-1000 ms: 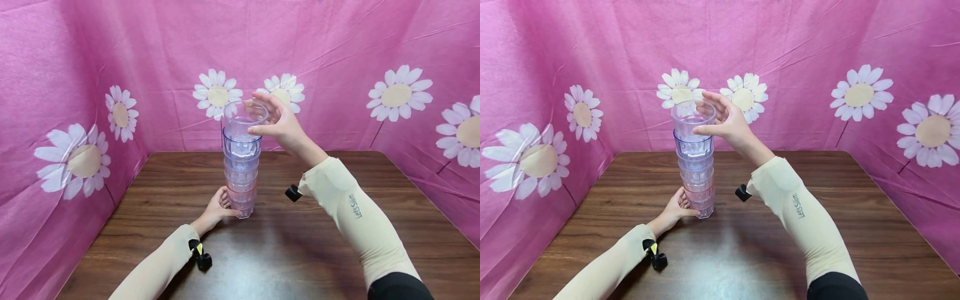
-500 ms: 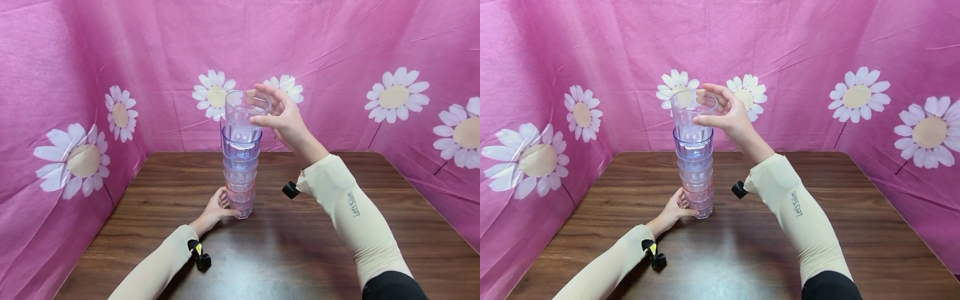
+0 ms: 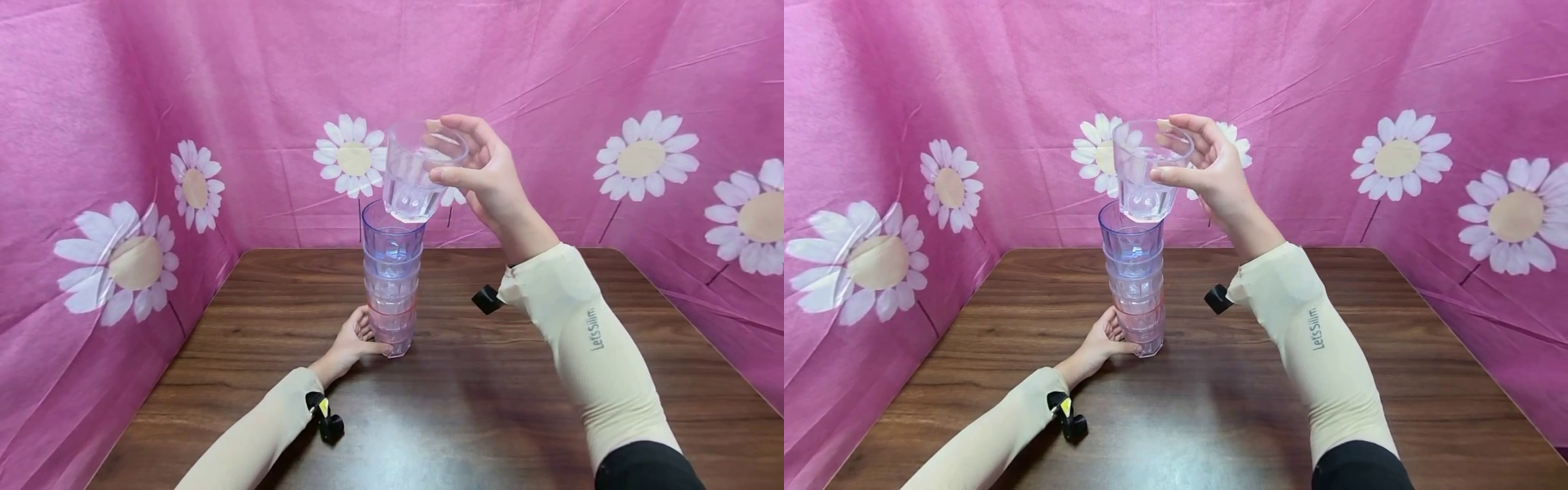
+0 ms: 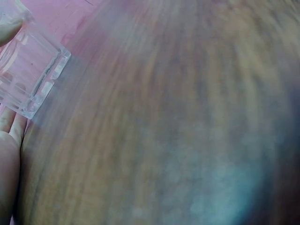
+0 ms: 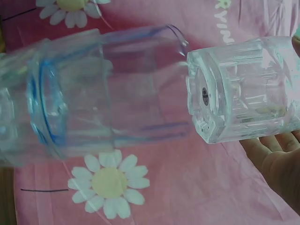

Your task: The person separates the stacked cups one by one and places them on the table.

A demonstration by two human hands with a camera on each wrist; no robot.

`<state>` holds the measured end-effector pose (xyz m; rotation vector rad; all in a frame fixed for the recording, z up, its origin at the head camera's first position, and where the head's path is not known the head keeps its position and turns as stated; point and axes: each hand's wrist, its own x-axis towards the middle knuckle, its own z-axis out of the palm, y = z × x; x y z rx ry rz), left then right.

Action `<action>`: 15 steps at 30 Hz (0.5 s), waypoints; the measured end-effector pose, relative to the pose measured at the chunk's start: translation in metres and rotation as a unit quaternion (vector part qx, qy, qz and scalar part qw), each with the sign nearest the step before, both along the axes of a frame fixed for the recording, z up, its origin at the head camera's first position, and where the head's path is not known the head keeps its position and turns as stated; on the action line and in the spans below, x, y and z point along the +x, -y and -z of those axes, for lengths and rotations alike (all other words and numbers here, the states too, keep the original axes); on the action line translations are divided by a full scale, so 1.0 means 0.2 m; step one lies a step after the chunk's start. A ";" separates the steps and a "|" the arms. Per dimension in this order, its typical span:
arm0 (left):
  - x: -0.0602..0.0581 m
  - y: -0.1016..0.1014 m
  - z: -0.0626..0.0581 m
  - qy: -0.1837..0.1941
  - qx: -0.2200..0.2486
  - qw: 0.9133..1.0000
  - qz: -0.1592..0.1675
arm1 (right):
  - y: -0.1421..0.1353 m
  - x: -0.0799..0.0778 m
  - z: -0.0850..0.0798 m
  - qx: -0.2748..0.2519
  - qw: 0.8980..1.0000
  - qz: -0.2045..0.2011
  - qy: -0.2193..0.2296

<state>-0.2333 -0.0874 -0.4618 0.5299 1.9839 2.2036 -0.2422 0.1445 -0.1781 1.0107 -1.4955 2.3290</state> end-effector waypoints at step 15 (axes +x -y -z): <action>-0.01 0.00 0.02 0.002 -0.003 1.000 0.002 | -0.23 -0.05 0.01 -0.037 0.997 0.060 0.028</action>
